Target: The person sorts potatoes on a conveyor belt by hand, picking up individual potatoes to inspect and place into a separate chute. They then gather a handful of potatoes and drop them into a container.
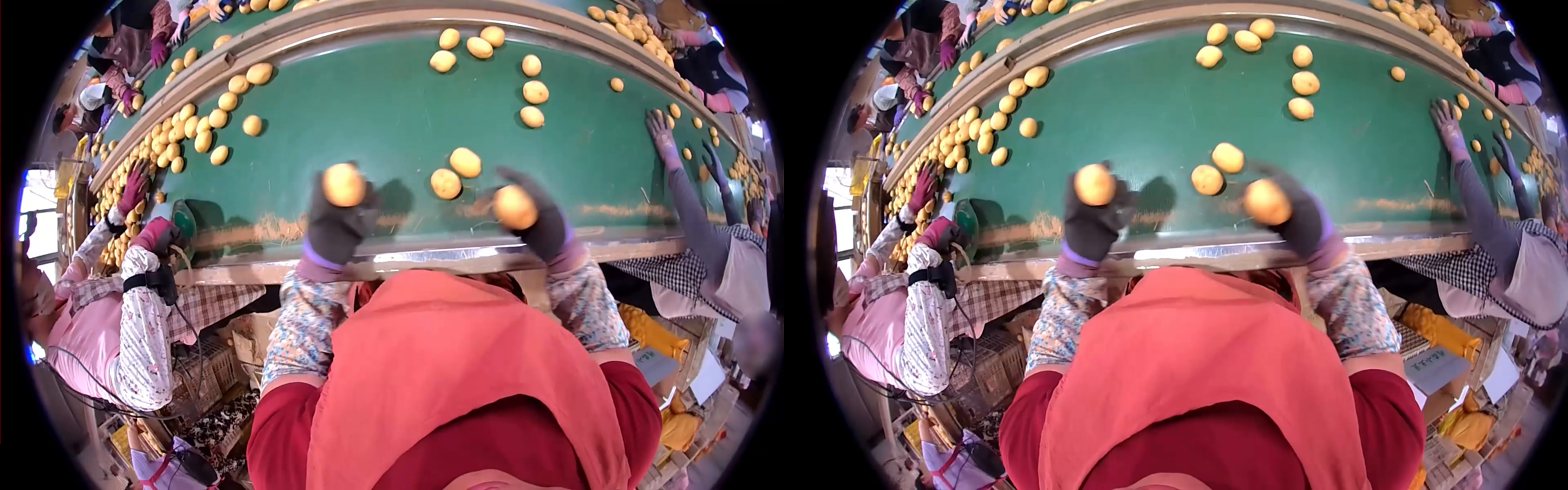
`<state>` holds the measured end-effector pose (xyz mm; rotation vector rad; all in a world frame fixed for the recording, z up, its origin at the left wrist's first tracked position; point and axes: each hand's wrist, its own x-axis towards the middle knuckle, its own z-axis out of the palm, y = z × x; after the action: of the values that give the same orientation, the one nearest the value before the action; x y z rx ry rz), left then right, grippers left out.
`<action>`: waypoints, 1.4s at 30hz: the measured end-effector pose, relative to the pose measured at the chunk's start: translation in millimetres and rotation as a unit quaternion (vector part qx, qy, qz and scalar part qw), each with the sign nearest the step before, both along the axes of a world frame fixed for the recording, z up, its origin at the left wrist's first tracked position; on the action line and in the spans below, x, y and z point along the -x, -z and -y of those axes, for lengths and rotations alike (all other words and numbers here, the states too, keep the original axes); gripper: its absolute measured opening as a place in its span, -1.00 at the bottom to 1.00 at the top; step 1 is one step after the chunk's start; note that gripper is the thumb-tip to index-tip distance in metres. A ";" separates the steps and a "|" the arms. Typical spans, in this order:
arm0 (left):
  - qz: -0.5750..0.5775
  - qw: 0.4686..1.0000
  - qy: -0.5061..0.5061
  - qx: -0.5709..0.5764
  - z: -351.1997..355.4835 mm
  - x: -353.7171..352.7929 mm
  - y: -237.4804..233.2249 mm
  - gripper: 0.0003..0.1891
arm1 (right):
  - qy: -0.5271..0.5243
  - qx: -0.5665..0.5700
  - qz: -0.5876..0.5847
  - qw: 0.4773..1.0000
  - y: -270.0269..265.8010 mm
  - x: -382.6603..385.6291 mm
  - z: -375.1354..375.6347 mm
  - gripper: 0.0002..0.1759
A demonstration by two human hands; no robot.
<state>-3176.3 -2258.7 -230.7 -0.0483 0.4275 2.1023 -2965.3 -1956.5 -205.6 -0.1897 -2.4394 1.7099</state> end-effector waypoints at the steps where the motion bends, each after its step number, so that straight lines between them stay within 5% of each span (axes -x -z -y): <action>1: 0.013 0.996 -0.077 0.045 15.2 -0.7 -8.9 -0.42 | 0.067 0.071 -0.001 0.995 3.1 -12.8 -11.2 -0.33; 2: 0.003 0.995 -0.100 0.028 34.9 3.6 -8.1 -0.43 | 0.135 0.140 -0.003 0.981 4.1 -23.5 -21.7 -0.35; 4: 0.087 0.979 -0.176 0.050 56.1 -3.7 -23.0 -0.45 | 0.306 0.541 -0.003 0.783 -5.9 -37.4 -40.3 -0.37; 7: 0.209 0.967 -0.133 -0.062 77.1 -14.6 -7.7 -0.39 | 0.270 0.469 0.013 0.841 -1.7 -37.0 -27.3 -0.41; 8: 0.167 0.979 -0.060 -0.103 91.7 -15.0 19.2 -0.43 | 0.226 0.445 0.020 0.866 0.3 -33.7 -19.8 -0.44; 9: 0.157 0.982 -0.074 -0.068 97.1 -22.8 24.5 -0.45 | 0.211 0.204 0.043 0.955 -9.5 -26.7 6.1 -0.51; 10: 0.149 0.984 -0.088 -0.031 97.7 -36.2 24.9 -0.47 | 0.122 -0.058 0.018 0.991 -23.6 -23.1 27.8 -0.54; 12: 0.033 0.995 -0.044 0.080 103.4 -56.7 16.9 -0.52 | 0.067 0.223 0.080 0.969 -27.6 -22.8 49.0 -0.50; 13: -0.040 0.984 -0.058 0.161 92.4 -73.2 -8.2 -0.55 | 0.073 0.461 0.144 0.873 -36.0 -19.6 61.0 -0.43; 14: -0.180 0.963 -0.056 0.191 90.5 -83.2 4.2 -0.57 | 0.014 0.504 0.170 0.847 -36.3 -18.0 68.9 -0.32; 15: -0.333 0.913 -0.047 0.232 78.8 -89.8 -5.5 -0.59 | -0.038 0.508 0.179 0.842 -34.1 -13.5 82.9 -0.29; 17: -0.601 0.724 -0.084 0.329 55.0 -102.6 -24.7 -0.57 | -0.133 0.496 0.213 0.831 -21.2 -3.0 104.8 -0.19; 18: -0.532 0.798 -0.070 0.275 51.3 -108.2 -37.3 -0.54 | -0.129 0.508 0.212 0.825 -19.7 3.2 117.4 -0.22; 21: -0.599 0.653 -0.146 0.440 58.0 -81.5 -54.8 -0.50 | -0.087 0.602 0.227 0.761 -22.5 15.1 134.1 -0.33; 23: -0.657 0.415 -0.248 0.578 92.8 -24.4 -47.3 -0.45 | -0.092 0.640 0.209 0.734 -26.5 20.3 134.7 -0.34; 24: -0.648 0.251 -0.252 0.674 112.4 0.2 -27.4 -0.43 | -0.087 0.657 0.195 0.723 -27.5 22.1 133.2 -0.35; 25: -0.651 0.213 -0.221 0.694 139.4 26.2 11.6 -0.47 | -0.106 0.593 0.140 0.786 -28.6 24.8 137.7 -0.38; 26: -0.620 0.256 -0.155 0.726 162.2 49.1 55.7 -0.47 | -0.114 0.517 0.083 0.844 -29.3 28.5 141.9 -0.41; 27: -0.606 0.238 -0.070 0.756 175.9 63.6 67.2 -0.46 | -0.109 0.439 0.028 0.891 -29.7 32.7 145.7 -0.44; 28: -0.599 0.225 -0.083 0.764 188.4 73.9 81.9 -0.47 | -0.078 0.672 0.163 0.718 -36.6 37.9 140.5 -0.45; 30: -0.555 0.323 -0.150 0.751 204.8 95.7 90.8 -0.48 | -0.088 0.714 0.148 0.679 -32.1 42.1 146.4 -0.43; 31: -0.554 0.340 -0.154 0.744 222.5 108.2 103.5 -0.48 | -0.067 0.697 0.129 0.702 -30.5 44.1 154.9 -0.38; 32: -0.512 0.453 -0.184 0.706 247.7 129.8 135.8 -0.49 | -0.044 0.678 0.111 0.725 -29.0 46.5 162.9 -0.31; 33: -0.521 0.497 -0.161 0.675 251.6 127.2 133.4 -0.50 | -0.055 0.725 0.050 0.685 -10.5 48.2 170.7 -0.35; 34: -0.495 0.608 -0.139 0.605 236.6 112.3 116.5 -0.49 | -0.071 0.769 -0.009 0.636 8.0 50.5 177.0 -0.39; 35: -0.448 0.707 -0.115 0.534 218.3 96.2 96.2 -0.48 | -0.085 0.625 -0.143 0.762 29.4 52.4 179.3 -0.53; 36: -0.509 0.723 -0.094 0.457 215.4 96.3 106.0 -0.44 | -0.079 0.443 -0.251 0.857 38.7 51.6 182.0 -0.60; 37: -0.544 0.703 -0.124 0.441 190.7 79.8 99.2 -0.40 | -0.091 0.597 -0.141 0.785 33.4 53.3 179.9 -0.57; 38: -0.587 0.625 -0.094 0.506 180.6 78.3 104.1 -0.37 | -0.113 0.736 -0.038 0.666 25.6 48.1 179.3 -0.55; 40: -0.805 0.387 -0.070 0.444 138.8 35.7 44.9 -0.36 | -0.009 0.623 -0.110 0.775 1.0 27.4 193.4 -0.45; 42: -0.875 0.315 -0.004 0.368 109.2 10.0 12.9 -0.38 | -0.014 0.642 -0.178 0.746 2.6 6.7 193.8 -0.44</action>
<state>-3186.3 -2367.9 -243.6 1.8068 2.5031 0.7153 -2972.0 -2150.3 -208.2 0.0450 -0.6530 2.7542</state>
